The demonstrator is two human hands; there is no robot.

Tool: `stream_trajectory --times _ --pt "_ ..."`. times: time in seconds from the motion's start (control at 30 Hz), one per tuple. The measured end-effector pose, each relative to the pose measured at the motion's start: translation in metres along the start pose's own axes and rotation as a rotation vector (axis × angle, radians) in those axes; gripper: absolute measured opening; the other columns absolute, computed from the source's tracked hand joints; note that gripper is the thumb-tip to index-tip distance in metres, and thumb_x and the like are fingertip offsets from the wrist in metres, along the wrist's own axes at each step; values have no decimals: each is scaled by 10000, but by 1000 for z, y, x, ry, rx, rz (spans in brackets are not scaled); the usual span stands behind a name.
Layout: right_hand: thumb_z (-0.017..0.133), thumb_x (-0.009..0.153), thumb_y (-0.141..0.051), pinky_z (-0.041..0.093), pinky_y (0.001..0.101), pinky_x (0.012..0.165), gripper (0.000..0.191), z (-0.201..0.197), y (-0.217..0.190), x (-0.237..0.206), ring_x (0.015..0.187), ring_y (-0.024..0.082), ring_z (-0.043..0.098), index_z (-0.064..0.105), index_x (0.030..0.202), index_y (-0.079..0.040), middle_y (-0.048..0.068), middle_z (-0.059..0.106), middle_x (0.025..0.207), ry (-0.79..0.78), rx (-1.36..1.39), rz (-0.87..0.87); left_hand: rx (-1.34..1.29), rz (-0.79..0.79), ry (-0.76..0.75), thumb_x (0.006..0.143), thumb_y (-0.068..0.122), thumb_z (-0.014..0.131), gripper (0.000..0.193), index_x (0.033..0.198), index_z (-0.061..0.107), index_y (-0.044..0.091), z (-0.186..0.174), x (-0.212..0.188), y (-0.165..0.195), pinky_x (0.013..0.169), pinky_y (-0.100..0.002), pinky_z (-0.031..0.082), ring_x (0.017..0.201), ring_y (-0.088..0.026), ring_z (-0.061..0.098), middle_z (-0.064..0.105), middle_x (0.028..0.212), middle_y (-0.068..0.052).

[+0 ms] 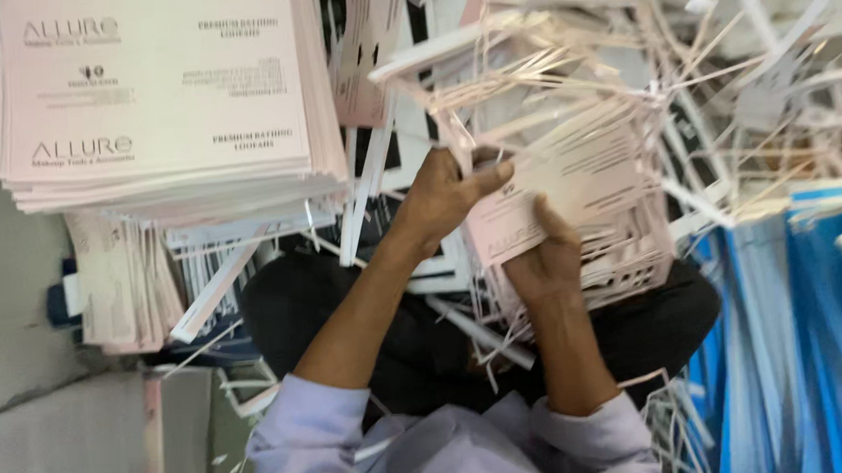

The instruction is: The person sits on the floor and repeatedly picks up, separates, and stacks pink and white paper sheets labeled 'ALLURE'. They align the sheets and move them between piles, occasionally discarding loose strips.

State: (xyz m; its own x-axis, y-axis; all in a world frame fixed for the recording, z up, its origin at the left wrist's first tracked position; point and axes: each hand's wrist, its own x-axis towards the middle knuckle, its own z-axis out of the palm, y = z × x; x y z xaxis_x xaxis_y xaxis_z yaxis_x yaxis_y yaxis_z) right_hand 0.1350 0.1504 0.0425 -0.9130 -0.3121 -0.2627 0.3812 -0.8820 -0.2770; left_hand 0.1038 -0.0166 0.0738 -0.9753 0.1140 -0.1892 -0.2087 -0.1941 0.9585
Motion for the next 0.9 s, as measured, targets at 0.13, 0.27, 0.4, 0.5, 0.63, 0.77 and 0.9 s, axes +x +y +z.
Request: stream_trajectory --times 0.13,0.27,0.4,0.5,0.63,0.77,0.9 --pt "725 913 -100 423 479 1169 635 8 -2 8 1314 311 551 445 1467 29 171 580 1384 13 -166 -92 98 -4 -80 863 319 800 584 1281 608 -41 -5 9 13 900 -353 596 1068 -239 714 719 1153 -156" --pt "703 927 -50 436 455 1172 603 9 -1 6 1304 284 551 438 1465 21 142 594 1348 76 -296 -211 174 88 -39 799 297 845 575 1201 648 -63 2 12 8 836 -377 625 989 -271 733 735 1060 -186" --pt "721 885 -69 441 485 1155 625 -1 0 2 1308 300 548 451 1446 -21 139 607 1341 60 -305 -192 -64 40 110 742 197 852 549 1188 649 -50 10 15 -6 835 -359 627 970 -243 735 752 1067 -183" --pt "735 894 -84 449 514 1168 604 -14 -3 2 1320 308 542 473 1437 -46 129 604 1335 33 -247 -155 -164 12 151 751 140 852 515 1177 636 -52 2 21 -10 807 -348 627 949 -227 728 742 1047 -173" --pt "760 914 -119 418 483 1217 558 -43 -7 10 1328 287 569 526 1415 -43 101 634 1331 -116 -224 -122 -253 -168 151 838 128 805 388 1157 628 -5 -11 23 -14 754 -345 642 859 -221 733 744 944 -136" --pt "747 1013 -182 465 401 1102 288 -78 -12 21 1150 242 685 677 1213 13 153 745 1194 -502 29 16 -418 -107 137 878 103 761 244 1079 674 -5 1 21 -29 690 -331 616 769 -175 698 720 865 -72" --pt "708 1038 -213 441 354 1097 159 -94 -18 24 1043 164 718 752 1097 -72 68 790 1097 -623 40 -63 -291 -33 278 907 77 705 152 1023 695 -21 15 26 -44 531 -376 472 616 -203 595 699 789 -104"
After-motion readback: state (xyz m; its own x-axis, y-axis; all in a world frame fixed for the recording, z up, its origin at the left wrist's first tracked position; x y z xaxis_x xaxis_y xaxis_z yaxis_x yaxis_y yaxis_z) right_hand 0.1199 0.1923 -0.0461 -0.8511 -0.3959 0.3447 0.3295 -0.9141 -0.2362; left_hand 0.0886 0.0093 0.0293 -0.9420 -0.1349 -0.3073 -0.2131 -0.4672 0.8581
